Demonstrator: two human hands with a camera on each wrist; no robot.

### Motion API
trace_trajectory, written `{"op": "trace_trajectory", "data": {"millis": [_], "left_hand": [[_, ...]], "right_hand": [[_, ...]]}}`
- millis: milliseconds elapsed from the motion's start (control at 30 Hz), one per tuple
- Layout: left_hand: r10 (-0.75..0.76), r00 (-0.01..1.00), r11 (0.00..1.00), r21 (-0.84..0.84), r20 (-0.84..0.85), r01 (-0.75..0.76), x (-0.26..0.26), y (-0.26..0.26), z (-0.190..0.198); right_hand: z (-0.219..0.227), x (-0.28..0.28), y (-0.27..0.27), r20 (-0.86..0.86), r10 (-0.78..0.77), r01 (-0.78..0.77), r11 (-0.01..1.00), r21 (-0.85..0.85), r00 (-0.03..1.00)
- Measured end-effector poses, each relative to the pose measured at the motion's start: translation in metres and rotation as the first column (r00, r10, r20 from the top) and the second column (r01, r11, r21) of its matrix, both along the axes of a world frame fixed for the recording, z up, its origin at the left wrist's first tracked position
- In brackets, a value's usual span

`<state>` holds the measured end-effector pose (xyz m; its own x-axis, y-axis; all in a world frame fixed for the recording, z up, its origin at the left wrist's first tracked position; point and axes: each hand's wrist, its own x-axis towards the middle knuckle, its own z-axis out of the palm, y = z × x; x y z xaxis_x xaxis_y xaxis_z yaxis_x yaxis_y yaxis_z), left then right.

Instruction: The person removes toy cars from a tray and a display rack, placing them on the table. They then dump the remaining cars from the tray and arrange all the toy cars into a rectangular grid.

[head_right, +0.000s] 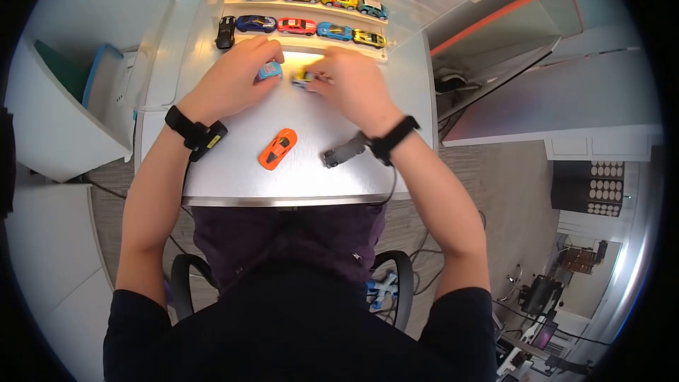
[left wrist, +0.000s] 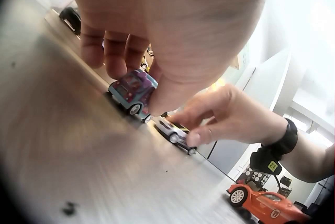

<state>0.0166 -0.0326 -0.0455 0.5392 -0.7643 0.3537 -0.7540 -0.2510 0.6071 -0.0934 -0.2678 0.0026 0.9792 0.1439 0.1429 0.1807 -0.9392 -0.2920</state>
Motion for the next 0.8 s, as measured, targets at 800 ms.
{"op": "trace_trajectory", "data": {"millis": [800], "left_hand": [[-0.021,1.0,1.0,-0.002,-0.012,0.021,0.001,0.001,0.001]], "right_hand": [[-0.004,-0.012,0.002,0.04,-0.096,0.101,0.982,-0.157,0.995]]}}
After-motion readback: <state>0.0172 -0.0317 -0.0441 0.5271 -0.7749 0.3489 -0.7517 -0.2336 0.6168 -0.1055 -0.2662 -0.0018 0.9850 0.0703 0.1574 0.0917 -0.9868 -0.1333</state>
